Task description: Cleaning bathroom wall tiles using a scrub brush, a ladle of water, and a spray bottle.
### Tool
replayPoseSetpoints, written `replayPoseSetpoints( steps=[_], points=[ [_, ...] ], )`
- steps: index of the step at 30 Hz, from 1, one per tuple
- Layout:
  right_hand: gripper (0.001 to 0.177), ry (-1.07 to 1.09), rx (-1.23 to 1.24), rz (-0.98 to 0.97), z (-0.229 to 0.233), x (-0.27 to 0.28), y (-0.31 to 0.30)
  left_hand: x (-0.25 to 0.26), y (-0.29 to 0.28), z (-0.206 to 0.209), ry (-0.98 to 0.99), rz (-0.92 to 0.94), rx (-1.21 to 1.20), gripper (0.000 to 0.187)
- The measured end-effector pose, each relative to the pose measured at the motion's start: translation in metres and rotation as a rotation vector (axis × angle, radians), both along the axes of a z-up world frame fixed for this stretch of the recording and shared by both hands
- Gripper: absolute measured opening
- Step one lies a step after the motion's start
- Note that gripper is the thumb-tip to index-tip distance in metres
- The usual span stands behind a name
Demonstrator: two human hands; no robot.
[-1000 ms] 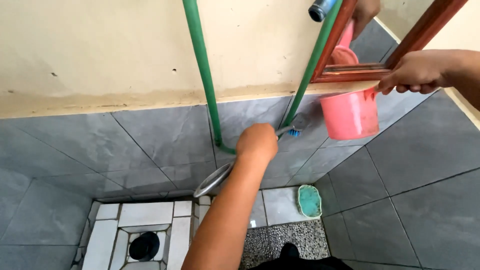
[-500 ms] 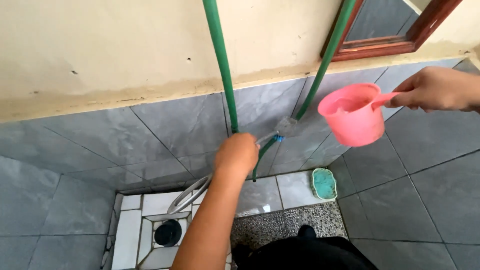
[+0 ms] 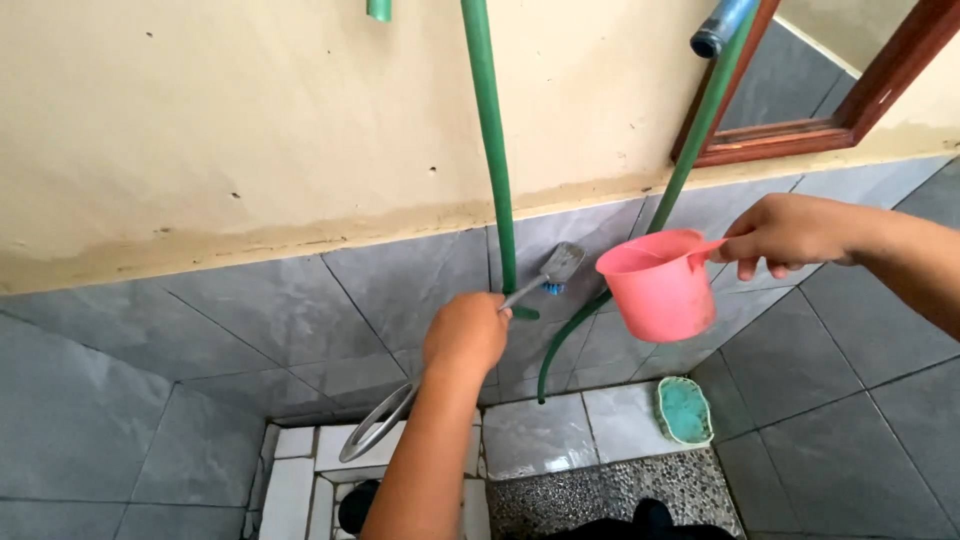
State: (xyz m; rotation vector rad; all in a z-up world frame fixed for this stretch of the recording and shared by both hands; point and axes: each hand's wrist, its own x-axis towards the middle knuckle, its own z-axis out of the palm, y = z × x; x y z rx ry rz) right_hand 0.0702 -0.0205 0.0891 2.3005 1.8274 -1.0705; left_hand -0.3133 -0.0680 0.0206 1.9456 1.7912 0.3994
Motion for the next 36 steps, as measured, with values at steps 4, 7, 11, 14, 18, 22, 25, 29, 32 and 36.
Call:
replayPoseSetpoints(
  steps=[4,7,11,14,18,22,25,29,32,36],
  points=[
    [0.035,-0.047,0.045,-0.014,-0.001,-0.007,0.011,-0.007,-0.006,0.012,0.024,-0.008,-0.047,0.026],
    [0.035,-0.038,0.053,-0.021,-0.007,0.005,0.021,-0.017,-0.006,0.011,0.042,-0.036,-0.012,0.025],
    [0.037,-0.008,0.036,-0.046,-0.017,0.019,0.042,-0.030,-0.010,0.021,0.050,0.009,-0.032,0.025],
    [0.040,-0.124,0.019,-0.002,-0.009,0.006,0.060,-0.040,-0.009,0.016,0.044,0.041,-0.064,0.026],
    [0.038,-0.180,-0.037,0.019,0.021,-0.039,0.075,-0.050,-0.011,0.006,0.038,0.047,-0.014,0.026],
    [0.034,-0.161,-0.028,0.050,0.057,-0.084,0.078,-0.054,-0.018,0.010,0.060,0.048,-0.033,0.026],
    [0.040,-0.222,-0.004,0.061,0.066,-0.099,0.071,-0.054,-0.023,0.017,0.028,0.061,-0.029,0.025],
    [0.040,-0.179,-0.012,0.063,0.070,-0.103,0.059,-0.055,-0.024,0.014,0.026,0.053,-0.003,0.025],
    [0.034,-0.092,0.001,0.044,0.067,-0.097,0.047,-0.054,-0.026,0.017,0.009,0.086,-0.042,0.025],
    [0.036,-0.161,0.057,0.055,0.056,-0.080,0.036,-0.062,-0.027,0.005,-0.041,0.046,0.039,0.026]
  ],
)
